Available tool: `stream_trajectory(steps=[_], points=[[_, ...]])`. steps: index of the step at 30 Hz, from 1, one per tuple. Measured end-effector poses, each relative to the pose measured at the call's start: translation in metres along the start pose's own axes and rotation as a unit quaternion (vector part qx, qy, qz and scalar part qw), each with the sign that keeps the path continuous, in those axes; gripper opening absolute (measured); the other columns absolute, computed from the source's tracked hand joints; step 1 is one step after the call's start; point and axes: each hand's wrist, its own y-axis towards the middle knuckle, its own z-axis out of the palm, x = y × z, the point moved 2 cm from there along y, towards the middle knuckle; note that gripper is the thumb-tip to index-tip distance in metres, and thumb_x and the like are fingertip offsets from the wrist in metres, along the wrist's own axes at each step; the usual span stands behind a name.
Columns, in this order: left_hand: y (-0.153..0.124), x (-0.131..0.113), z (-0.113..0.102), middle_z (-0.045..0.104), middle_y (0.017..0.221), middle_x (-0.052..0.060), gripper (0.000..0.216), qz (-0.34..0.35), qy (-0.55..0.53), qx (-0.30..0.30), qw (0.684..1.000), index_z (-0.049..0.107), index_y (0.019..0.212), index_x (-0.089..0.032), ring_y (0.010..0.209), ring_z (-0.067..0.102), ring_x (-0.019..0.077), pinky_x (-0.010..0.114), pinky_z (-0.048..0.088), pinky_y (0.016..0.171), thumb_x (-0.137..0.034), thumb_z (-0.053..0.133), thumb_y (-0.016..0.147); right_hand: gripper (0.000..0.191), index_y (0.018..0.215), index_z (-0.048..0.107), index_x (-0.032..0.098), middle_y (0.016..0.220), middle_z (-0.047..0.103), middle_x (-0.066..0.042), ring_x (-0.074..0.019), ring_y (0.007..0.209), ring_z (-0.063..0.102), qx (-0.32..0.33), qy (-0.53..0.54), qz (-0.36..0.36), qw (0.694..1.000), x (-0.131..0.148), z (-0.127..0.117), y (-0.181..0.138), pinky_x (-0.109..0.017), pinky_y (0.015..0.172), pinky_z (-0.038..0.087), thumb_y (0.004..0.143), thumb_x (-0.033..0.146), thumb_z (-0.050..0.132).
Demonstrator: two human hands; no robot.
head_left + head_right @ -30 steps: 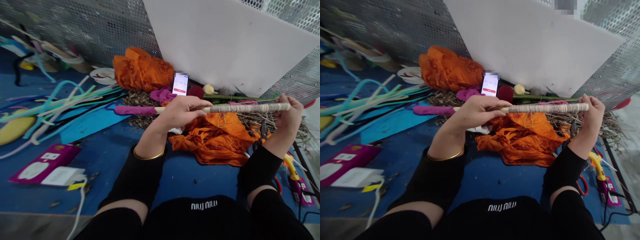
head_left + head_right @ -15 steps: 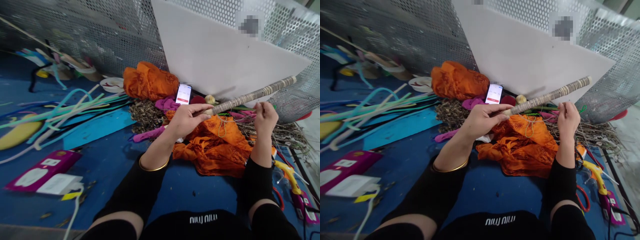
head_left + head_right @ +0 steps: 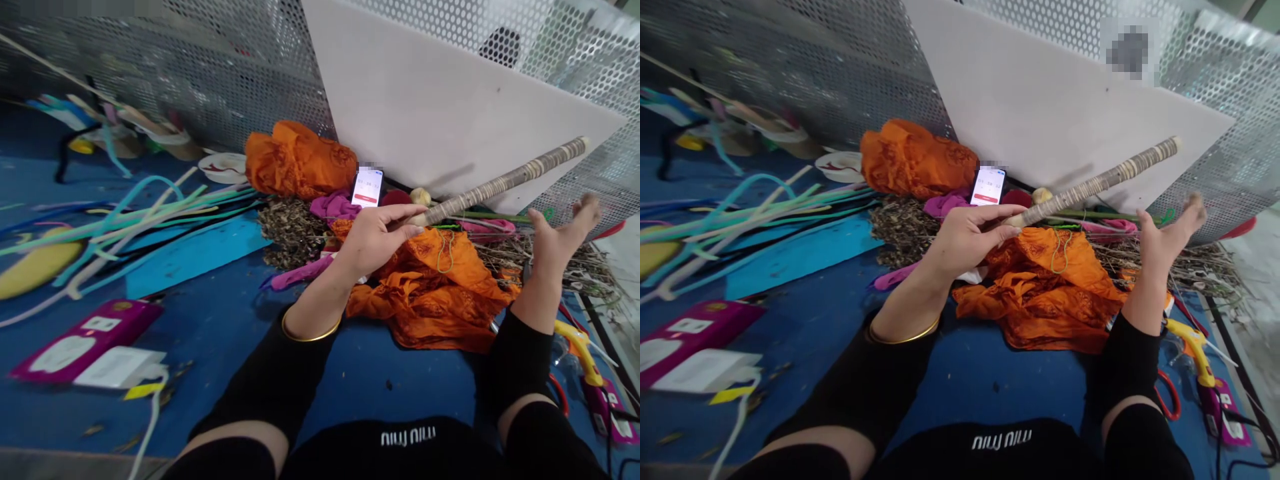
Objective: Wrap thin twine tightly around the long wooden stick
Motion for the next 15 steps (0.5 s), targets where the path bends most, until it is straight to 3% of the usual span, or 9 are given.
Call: stream_trajectory(steps=[1, 2, 3, 5, 7, 9, 10, 13, 15], points=[[0.000, 0.000, 0.000, 0.083, 0.114, 0.006, 0.038, -0.001, 0.000, -0.005, 1.000, 0.082, 0.121, -0.016, 0.105, 0.077, 0.0237, 0.033, 0.061, 0.101, -0.022, 0.075, 0.084, 0.066, 0.131, 0.061, 0.013, 0.146, 0.058, -0.026, -0.0332, 0.135, 0.058, 0.005, -0.028, 0.002, 1.000, -0.007, -0.001, 0.005, -0.047, 0.110, 0.048, 0.074, 0.036, 0.084], [0.000, 0.000, 0.000, 0.083, 0.114, 0.006, 0.038, 0.000, -0.001, -0.008, 1.000, 0.082, 0.121, -0.016, 0.105, 0.077, 0.0238, 0.033, 0.061, 0.101, -0.021, 0.075, 0.084, 0.073, 0.137, 0.059, 0.014, 0.149, 0.057, -0.026, -0.0343, 0.136, 0.058, 0.007, -0.054, 0.014, 0.998, -0.012, -0.003, 0.009, -0.049, 0.111, 0.048, 0.071, 0.034, 0.085], [0.000, 0.000, -0.001, 0.083, 0.114, 0.006, 0.038, 0.001, -0.002, -0.010, 1.000, 0.081, 0.122, -0.016, 0.106, 0.077, 0.0238, 0.033, 0.061, 0.102, -0.020, 0.074, 0.085, 0.062, 0.131, 0.064, 0.014, 0.138, 0.066, -0.022, -0.0338, 0.126, 0.064, 0.002, -0.069, 0.032, 0.997, -0.015, -0.006, 0.011, -0.050, 0.107, 0.050, 0.075, 0.034, 0.082], [0.001, 0.000, 0.000, 0.083, 0.115, 0.006, 0.039, 0.002, -0.004, -0.012, 1.000, 0.081, 0.122, -0.015, 0.106, 0.077, 0.0236, 0.034, 0.060, 0.103, -0.020, 0.073, 0.085, 0.023, 0.094, 0.074, 0.016, 0.091, 0.075, -0.011, -0.0281, 0.092, 0.072, -0.024, -0.050, 0.052, 0.997, -0.010, -0.012, 0.010, -0.047, 0.095, 0.054, 0.087, 0.037, 0.068], [0.000, 0.000, 0.000, 0.083, 0.114, 0.006, 0.038, 0.002, -0.003, -0.009, 1.000, 0.082, 0.121, -0.016, 0.106, 0.077, 0.0235, 0.034, 0.060, 0.103, -0.020, 0.074, 0.085, 0.023, 0.076, 0.068, 0.018, 0.073, 0.069, -0.005, -0.0227, 0.077, 0.069, -0.007, 0.040, 0.033, 0.999, 0.007, -0.013, 0.001, -0.043, 0.090, 0.055, 0.089, 0.036, 0.064], [-0.001, -0.001, 0.002, 0.083, 0.114, 0.006, 0.037, 0.004, -0.003, -0.004, 1.000, 0.082, 0.120, -0.016, 0.106, 0.077, 0.0235, 0.034, 0.061, 0.103, -0.021, 0.074, 0.084, 0.014, 0.087, 0.069, 0.020, 0.088, 0.075, -0.006, -0.0222, 0.090, 0.072, 0.098, 0.170, -0.013, 0.980, 0.033, -0.005, -0.017, -0.042, 0.096, 0.055, 0.081, 0.032, 0.073], [-0.001, -0.001, 0.003, 0.083, 0.114, 0.006, 0.037, 0.005, -0.005, 0.001, 1.000, 0.082, 0.120, -0.016, 0.106, 0.077, 0.0236, 0.034, 0.061, 0.102, -0.021, 0.074, 0.084, 0.023, 0.096, 0.069, 0.022, 0.101, 0.076, -0.007, -0.0224, 0.100, 0.073, 0.183, 0.237, -0.024, 0.954, 0.047, 0.003, -0.029, -0.042, 0.099, 0.055, 0.077, 0.030, 0.077], [-0.003, -0.003, 0.007, 0.083, 0.116, 0.006, 0.038, 0.007, -0.015, 0.020, 1.000, 0.082, 0.121, -0.016, 0.106, 0.077, 0.0236, 0.034, 0.061, 0.101, -0.023, 0.074, 0.084, 0.023, 0.103, 0.070, 0.024, 0.105, 0.077, -0.006, -0.0226, 0.108, 0.071, 0.393, 0.343, -0.031, 0.852, 0.087, 0.023, -0.070, -0.042, 0.103, 0.055, 0.083, 0.034, 0.074], [-0.003, -0.004, 0.008, 0.082, 0.117, 0.006, 0.039, 0.012, -0.020, 0.026, 0.999, 0.082, 0.122, -0.017, 0.106, 0.077, 0.0237, 0.034, 0.061, 0.101, -0.025, 0.074, 0.084, 0.016, 0.095, 0.071, 0.023, 0.099, 0.077, -0.005, -0.0216, 0.104, 0.071, 0.446, 0.365, -0.041, 0.816, 0.108, 0.028, -0.092, -0.040, 0.100, 0.056, 0.086, 0.036, 0.073]])
